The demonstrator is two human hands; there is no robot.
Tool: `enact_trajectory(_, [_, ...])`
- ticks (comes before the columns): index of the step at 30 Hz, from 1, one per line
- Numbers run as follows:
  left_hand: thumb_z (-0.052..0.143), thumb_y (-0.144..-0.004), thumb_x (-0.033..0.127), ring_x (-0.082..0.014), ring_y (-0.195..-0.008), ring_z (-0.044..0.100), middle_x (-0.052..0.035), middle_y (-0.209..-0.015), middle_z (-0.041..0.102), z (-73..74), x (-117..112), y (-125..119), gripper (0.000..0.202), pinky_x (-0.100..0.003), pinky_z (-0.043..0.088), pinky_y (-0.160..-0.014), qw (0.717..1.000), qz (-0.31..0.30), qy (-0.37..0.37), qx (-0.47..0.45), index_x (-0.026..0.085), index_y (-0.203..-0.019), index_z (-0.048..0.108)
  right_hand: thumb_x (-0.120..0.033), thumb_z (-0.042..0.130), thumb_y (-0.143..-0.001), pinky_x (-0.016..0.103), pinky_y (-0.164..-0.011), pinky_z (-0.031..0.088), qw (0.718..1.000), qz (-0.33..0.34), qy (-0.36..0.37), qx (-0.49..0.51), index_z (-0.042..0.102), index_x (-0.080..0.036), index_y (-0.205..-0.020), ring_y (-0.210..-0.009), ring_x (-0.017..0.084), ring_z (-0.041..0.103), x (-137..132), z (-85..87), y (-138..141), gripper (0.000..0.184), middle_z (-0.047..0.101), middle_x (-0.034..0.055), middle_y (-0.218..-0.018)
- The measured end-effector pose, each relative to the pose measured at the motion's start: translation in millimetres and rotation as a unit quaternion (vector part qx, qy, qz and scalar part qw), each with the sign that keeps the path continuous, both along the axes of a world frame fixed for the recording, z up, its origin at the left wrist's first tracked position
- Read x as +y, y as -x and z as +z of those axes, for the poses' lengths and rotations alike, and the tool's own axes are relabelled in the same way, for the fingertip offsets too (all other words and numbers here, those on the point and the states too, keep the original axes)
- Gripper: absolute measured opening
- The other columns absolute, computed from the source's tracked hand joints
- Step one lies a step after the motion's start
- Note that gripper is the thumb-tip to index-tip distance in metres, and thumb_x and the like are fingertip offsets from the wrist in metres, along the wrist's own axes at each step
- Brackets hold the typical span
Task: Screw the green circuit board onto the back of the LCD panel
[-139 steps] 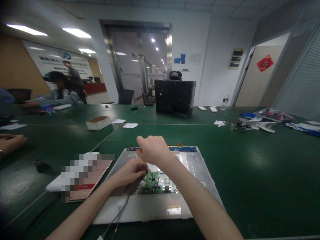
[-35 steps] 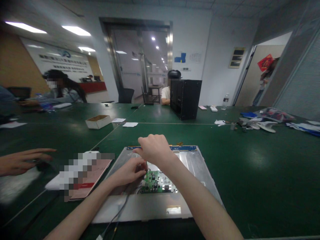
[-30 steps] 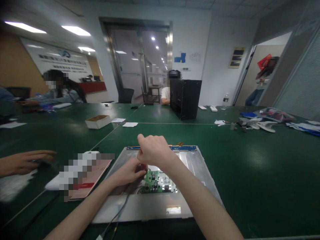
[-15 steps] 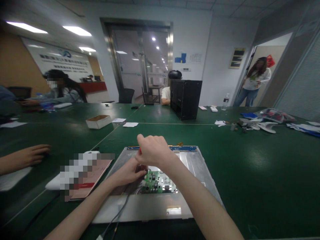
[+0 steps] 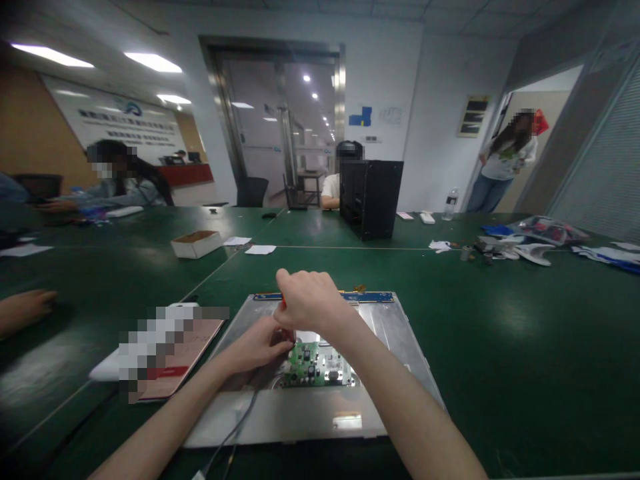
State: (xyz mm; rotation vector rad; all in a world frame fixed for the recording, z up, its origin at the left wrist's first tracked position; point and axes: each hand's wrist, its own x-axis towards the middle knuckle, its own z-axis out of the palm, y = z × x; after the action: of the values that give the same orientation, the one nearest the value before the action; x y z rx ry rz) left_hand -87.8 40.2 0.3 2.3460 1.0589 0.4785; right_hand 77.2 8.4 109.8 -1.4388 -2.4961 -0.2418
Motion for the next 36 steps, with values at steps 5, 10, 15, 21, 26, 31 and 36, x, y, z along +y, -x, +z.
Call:
enact_trajectory(5, [0.056,-0.072,0.016,-0.0169,-0.071,0.056,-0.0008,-0.074,0.062,0.2,0.2,-0.3,0.006,-0.026,0.043,-0.066,1.000,0.003,-0.004,0.000,0.017,-0.076,0.060,-0.053,0.041,-0.088,0.027,-0.054,0.033,1.000,-0.017,-0.002,-0.002,0.058,-0.021,-0.093,-0.071,0.021,0.063,2.6,-0.4,2.2,0.036,0.068,0.0066,-0.079])
enact_trajectory(10, [0.055,-0.073,0.017,-0.0171,-0.071,0.056,-0.0008,-0.073,0.062,2.8,-1.4,-1.3,0.007,-0.027,0.043,-0.066,1.000,-0.002,-0.002,0.011,0.017,-0.076,0.061,-0.040,0.043,-0.089,0.028,-0.053,0.033,1.000,-0.020,0.000,-0.005,0.058,-0.021,-0.094,-0.071,0.021,0.063,2.3,-0.2,4.9,0.024,0.069,0.0062,-0.081])
enact_trajectory(15, [0.055,-0.073,0.018,-0.0176,-0.072,0.056,-0.0012,-0.075,0.062,1.5,-0.8,-0.9,0.006,-0.027,0.043,-0.067,1.000,-0.003,0.002,0.007,0.017,-0.076,0.060,-0.028,0.050,-0.080,0.028,-0.052,0.033,1.000,-0.009,0.003,-0.007,0.053,-0.020,-0.100,-0.070,0.021,0.063,-0.5,1.1,3.8,0.021,0.069,0.0057,-0.084])
enact_trajectory(21, [0.054,-0.075,0.019,-0.0173,-0.073,0.056,-0.0013,-0.076,0.062,-0.3,0.3,0.2,0.007,-0.027,0.042,-0.067,1.000,-0.009,-0.010,0.010,0.018,-0.077,0.060,-0.052,0.044,-0.088,0.028,-0.053,0.034,0.999,-0.030,-0.006,-0.019,0.056,-0.023,-0.095,-0.074,0.023,0.065,4.8,-0.3,4.8,0.032,0.069,0.0063,-0.082])
enact_trajectory(26, [0.054,-0.074,0.019,-0.0171,-0.071,0.055,-0.0006,-0.072,0.061,0.6,-0.9,-1.4,0.006,-0.027,0.042,-0.065,1.000,0.007,-0.007,0.018,0.018,-0.074,0.059,-0.030,0.050,-0.083,0.028,-0.052,0.032,1.000,-0.011,-0.003,-0.009,0.052,-0.022,-0.101,-0.071,0.021,0.064,1.9,0.1,5.3,0.020,0.070,0.0054,-0.084])
enact_trajectory(31, [0.055,-0.074,0.022,-0.0179,-0.072,0.055,-0.0013,-0.075,0.062,2.9,-1.3,-1.9,0.006,-0.027,0.043,-0.064,1.000,0.003,0.005,0.010,0.018,-0.075,0.059,-0.037,0.051,-0.083,0.027,-0.053,0.033,1.000,-0.005,0.006,-0.014,0.052,-0.021,-0.099,-0.071,0.021,0.064,-1.2,1.9,3.4,0.023,0.069,0.0055,-0.084])
enact_trajectory(36, [0.055,-0.074,0.021,-0.0176,-0.072,0.056,-0.0012,-0.076,0.062,4.9,-2.3,-1.4,0.008,-0.027,0.043,-0.065,1.000,-0.004,0.004,0.014,0.018,-0.077,0.061,-0.046,0.043,-0.089,0.028,-0.057,0.036,0.999,-0.030,0.011,-0.022,0.055,-0.023,-0.098,-0.077,0.023,0.065,2.8,1.3,4.2,0.028,0.069,0.0067,-0.085])
